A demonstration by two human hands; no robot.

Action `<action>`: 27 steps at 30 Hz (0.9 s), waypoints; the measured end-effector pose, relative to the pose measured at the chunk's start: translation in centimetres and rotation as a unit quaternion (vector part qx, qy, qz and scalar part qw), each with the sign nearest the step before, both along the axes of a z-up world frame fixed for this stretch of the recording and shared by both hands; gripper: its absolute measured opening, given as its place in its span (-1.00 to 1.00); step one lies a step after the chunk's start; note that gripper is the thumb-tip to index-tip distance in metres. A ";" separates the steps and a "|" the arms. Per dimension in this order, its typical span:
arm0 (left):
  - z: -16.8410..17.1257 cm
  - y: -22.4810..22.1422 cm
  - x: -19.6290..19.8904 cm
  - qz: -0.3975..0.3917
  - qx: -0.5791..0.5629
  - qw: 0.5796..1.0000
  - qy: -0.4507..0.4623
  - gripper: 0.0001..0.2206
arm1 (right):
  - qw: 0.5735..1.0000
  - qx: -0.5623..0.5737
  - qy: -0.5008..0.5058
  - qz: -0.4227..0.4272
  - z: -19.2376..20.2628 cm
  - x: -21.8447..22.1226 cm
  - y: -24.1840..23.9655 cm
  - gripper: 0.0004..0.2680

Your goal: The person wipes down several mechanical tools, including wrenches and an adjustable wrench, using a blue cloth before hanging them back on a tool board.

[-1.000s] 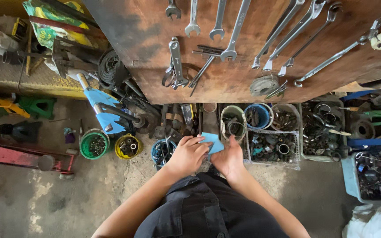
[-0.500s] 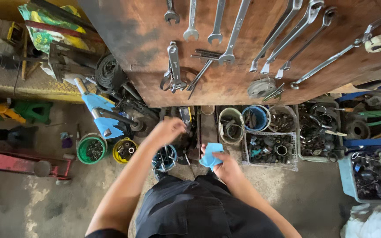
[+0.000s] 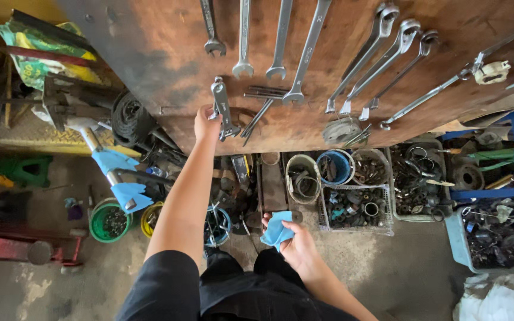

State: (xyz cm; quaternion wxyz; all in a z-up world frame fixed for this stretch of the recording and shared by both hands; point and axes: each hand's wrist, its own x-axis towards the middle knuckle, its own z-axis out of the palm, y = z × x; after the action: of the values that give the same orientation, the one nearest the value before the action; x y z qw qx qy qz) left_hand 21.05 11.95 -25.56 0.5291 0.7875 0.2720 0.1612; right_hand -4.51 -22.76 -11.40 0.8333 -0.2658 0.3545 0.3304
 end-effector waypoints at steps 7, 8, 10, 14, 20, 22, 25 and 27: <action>2.2 -1.6 2.6 0.067 0.047 0.996 0.030 -0.76 | 0.998 0.012 0.047 -0.029 -1.1 0.8 0.5 -0.66; 2.5 -1.5 2.8 0.067 0.046 0.996 0.029 -0.76 | 0.998 0.011 0.046 -0.029 -1.0 0.9 0.6 -0.66; 3.3 -1.2 2.7 0.036 0.022 0.999 0.027 -0.77 | 0.998 -0.015 0.060 -0.029 -0.5 0.9 0.8 -0.65; 4.5 -1.0 2.8 0.015 0.091 0.996 0.017 -0.78 | 0.996 -0.047 0.076 -0.026 0.8 1.2 1.5 -0.66; 3.8 -1.2 2.7 0.015 0.195 0.981 0.016 -0.81 | 0.997 -0.055 0.050 0.007 -0.6 1.8 1.8 -0.65; 3.4 -1.6 2.6 0.039 0.186 0.982 0.004 -0.82 | 0.995 -0.016 0.095 -0.027 -1.7 2.2 1.8 -0.66; 3.1 -1.5 2.5 0.041 0.190 0.981 0.020 -0.81 | 0.999 -0.011 0.044 -0.003 -3.2 3.7 2.2 -0.66; 3.1 -1.6 2.5 0.041 0.199 0.979 0.012 -0.80 | 0.999 -0.005 0.046 -0.007 -4.5 5.6 3.4 -0.66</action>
State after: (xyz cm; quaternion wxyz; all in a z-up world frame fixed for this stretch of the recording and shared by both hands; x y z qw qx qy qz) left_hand 23.55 10.38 -22.49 0.3518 0.8670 0.2726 0.2241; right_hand 1.14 -19.36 -15.86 0.8169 -0.2518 0.3962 0.3351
